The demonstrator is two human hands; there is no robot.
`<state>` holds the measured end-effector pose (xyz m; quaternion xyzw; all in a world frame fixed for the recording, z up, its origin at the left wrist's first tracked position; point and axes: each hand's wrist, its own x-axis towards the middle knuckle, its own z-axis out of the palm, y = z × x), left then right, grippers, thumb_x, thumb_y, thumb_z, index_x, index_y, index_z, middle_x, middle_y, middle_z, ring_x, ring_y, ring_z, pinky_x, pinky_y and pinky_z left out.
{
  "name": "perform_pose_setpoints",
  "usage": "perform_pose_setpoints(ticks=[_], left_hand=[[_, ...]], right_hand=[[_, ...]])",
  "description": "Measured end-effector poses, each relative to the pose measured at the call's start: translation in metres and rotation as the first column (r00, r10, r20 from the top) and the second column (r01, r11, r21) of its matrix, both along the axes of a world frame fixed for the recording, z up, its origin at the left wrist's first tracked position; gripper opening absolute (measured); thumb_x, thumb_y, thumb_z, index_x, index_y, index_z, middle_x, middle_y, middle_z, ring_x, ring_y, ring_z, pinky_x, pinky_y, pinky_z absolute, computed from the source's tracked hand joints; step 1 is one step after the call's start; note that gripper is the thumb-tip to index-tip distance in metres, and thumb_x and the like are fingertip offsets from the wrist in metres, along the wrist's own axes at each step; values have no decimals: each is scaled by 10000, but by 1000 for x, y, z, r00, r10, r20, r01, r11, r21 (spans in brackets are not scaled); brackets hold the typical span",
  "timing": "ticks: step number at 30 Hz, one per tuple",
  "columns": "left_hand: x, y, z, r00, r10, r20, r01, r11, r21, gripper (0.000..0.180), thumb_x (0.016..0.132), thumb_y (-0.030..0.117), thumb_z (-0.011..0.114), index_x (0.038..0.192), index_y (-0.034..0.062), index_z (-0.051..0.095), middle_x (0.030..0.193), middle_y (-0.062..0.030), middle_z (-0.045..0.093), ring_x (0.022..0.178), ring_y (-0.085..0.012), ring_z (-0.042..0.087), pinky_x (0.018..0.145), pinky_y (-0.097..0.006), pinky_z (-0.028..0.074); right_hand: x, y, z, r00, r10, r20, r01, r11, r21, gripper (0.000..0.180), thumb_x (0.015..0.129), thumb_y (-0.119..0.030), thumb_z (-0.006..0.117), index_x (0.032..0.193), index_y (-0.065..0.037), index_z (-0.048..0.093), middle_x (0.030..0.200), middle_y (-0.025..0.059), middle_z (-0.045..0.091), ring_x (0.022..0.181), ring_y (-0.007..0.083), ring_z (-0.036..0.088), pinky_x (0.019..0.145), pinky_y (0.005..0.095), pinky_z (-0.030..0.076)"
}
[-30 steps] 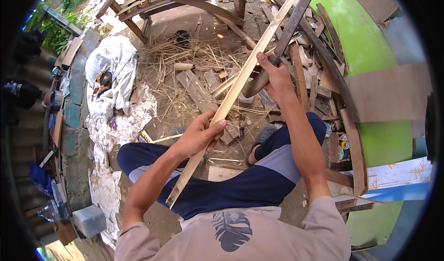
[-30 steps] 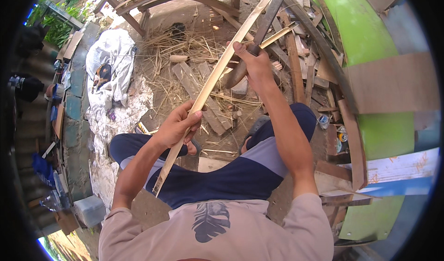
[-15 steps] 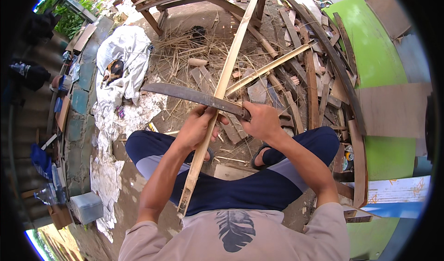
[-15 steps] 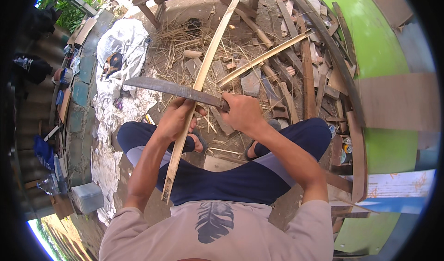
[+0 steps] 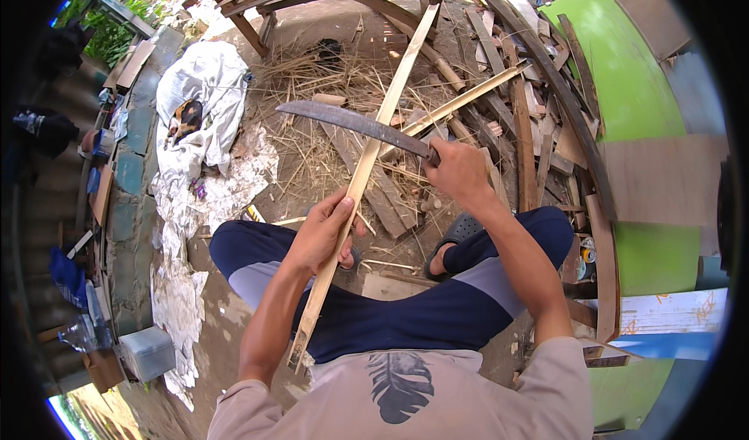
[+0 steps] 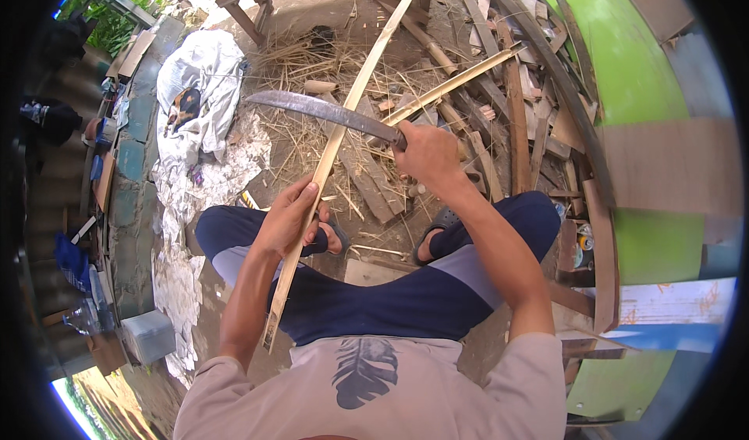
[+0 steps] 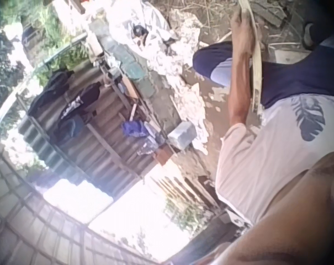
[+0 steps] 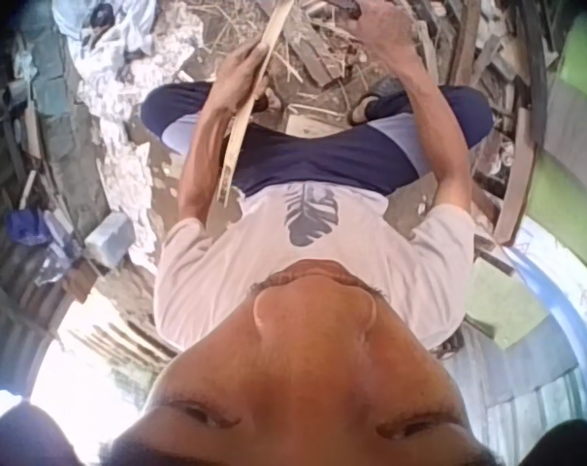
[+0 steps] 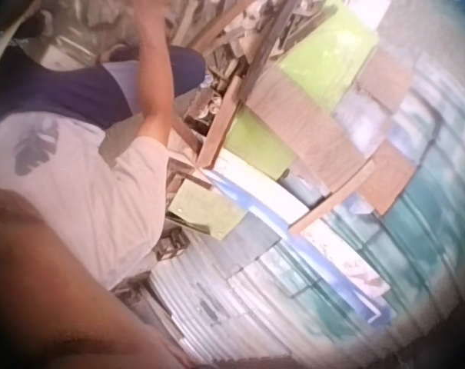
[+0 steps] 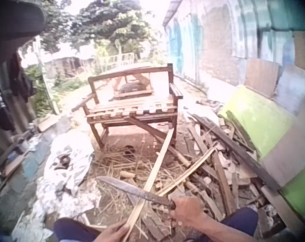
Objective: The person sits on the ground and uses a machete to shave thin strips from a bamboo stick, repeatedly scraping the blade along the stick to remove material. The person then places the finished bamboo strip onto a nearby wooden rack.
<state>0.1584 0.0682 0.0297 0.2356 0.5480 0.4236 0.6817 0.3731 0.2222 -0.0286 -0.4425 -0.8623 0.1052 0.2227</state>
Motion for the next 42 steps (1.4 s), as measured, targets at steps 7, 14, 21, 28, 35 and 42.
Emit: perform_pose_setpoints(ticks=[7, 14, 21, 28, 35, 42], left_hand=[[-2, 0, -9, 997, 74, -34, -75, 997, -27, 429, 1047, 265, 420, 1410, 39, 388, 677, -15, 499, 394, -60, 452, 349, -172, 368], [-9, -17, -12, 1000, 3, -17, -3, 999, -32, 394, 1053, 273, 408, 1391, 71, 402, 686, -9, 455, 387, -71, 423, 397, -212, 404], [-10, -16, -23, 991, 131, -32, -131, 991, -20, 363, 1043, 262, 435, 1321, 30, 460, 660, 2, 462, 378, -50, 424, 341, -173, 354], [-13, -30, -13, 995, 2, -101, -6, 999, -41, 401, 1053, 253, 408, 1391, 38, 415, 641, -1, 446, 436, -76, 504, 359, -187, 385], [-18, -40, -13, 989, 14, -148, -16, 1000, -14, 369, 1055, 225, 377, 1359, 29, 448, 643, 2, 460, 423, -50, 462, 354, -169, 385], [-18, -63, -11, 980, -105, -169, 100, 994, -40, 293, 1056, 215, 356, 1139, 9, 548, 702, -10, 509, 404, -24, 393, 356, -162, 389]], right_hand=[[-15, -27, -8, 985, 175, 5, -175, 985, -8, 202, 720, -253, 712, 755, -87, 601, 614, 124, 627, 575, 332, 643, 532, 444, 502], [4, 25, -13, 999, -21, 42, 21, 1000, 6, 196, 723, -259, 719, 763, -97, 617, 641, 138, 635, 615, 351, 650, 561, 466, 508], [-16, -19, -14, 977, 200, 79, -192, 976, -101, 172, 727, -234, 697, 781, -103, 599, 661, 126, 644, 624, 340, 651, 555, 470, 498], [7, 33, -29, 994, -43, 104, 47, 998, -37, 162, 735, -237, 686, 789, -98, 621, 648, 137, 637, 637, 344, 659, 582, 468, 519], [-9, 17, -22, 987, 50, 155, -39, 997, -73, 147, 731, -251, 679, 774, -110, 674, 671, 158, 658, 668, 345, 671, 617, 463, 534], [26, 85, -48, 938, -266, 221, 298, 946, -128, 203, 761, -269, 641, 887, -137, 728, 770, 175, 697, 749, 363, 689, 701, 477, 551]])
